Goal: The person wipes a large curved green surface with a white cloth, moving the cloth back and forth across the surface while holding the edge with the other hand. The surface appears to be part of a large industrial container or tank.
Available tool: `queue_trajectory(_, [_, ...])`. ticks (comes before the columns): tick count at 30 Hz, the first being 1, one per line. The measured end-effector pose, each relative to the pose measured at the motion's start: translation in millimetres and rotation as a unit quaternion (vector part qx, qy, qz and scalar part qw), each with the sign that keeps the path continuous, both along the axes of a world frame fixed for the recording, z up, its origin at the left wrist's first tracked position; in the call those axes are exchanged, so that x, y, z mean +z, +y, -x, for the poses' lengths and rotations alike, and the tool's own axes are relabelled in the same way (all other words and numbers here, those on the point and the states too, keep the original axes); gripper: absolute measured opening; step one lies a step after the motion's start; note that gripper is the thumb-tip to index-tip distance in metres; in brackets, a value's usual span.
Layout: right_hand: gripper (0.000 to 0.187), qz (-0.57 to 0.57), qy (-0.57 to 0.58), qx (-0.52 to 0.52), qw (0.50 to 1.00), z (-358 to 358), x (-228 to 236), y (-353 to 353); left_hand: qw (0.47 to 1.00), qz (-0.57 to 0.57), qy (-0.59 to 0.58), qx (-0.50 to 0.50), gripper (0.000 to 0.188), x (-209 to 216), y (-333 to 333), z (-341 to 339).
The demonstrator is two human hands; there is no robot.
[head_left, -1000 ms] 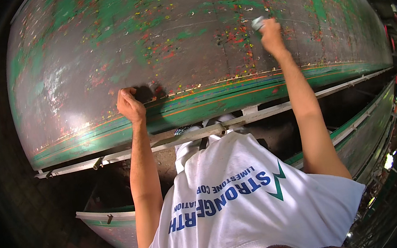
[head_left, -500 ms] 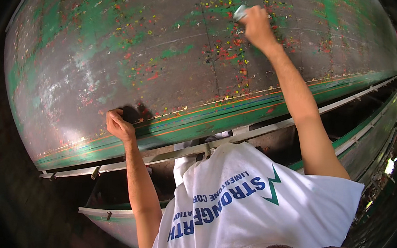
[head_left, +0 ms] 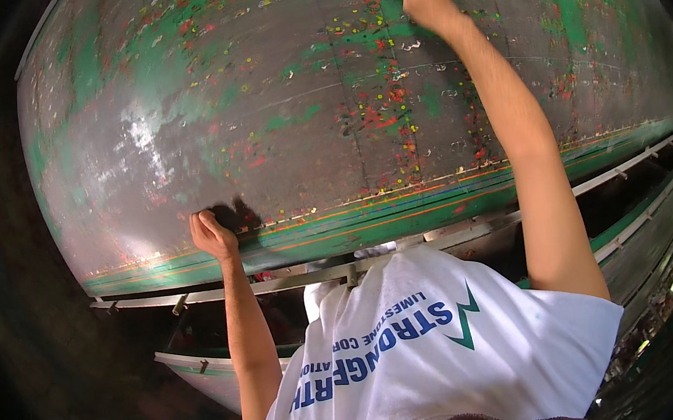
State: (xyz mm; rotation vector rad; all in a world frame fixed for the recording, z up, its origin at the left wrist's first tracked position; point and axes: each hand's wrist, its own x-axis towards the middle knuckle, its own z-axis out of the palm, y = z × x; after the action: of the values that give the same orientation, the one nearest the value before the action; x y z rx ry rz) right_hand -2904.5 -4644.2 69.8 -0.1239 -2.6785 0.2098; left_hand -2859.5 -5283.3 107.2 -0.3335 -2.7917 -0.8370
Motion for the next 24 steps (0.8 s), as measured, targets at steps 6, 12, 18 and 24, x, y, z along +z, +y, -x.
queue_trajectory(6, [0.015, 0.055, -0.126, 0.240, 0.961, -20, 49, -110, 1.000, -0.020, -0.005, 0.009, 0.049, 1, 4, 1])
queue_trajectory(12, [0.007, 0.138, -0.156, 0.393, 0.895, -44, 33, -121, 0.999, -0.002, -0.036, 0.023, 0.047, -2, -4, -5])
queue_trajectory(18, [0.023, -0.040, -0.055, -0.019, 0.998, 105, 6, 42, 1.000, -0.010, -0.017, 0.015, 0.042, -2, -1, -1])
queue_trajectory(24, [0.014, 0.035, -0.135, 0.365, 0.920, 66, 44, -114, 0.998, -0.037, -0.029, 0.034, 0.038, 4, 4, -2])
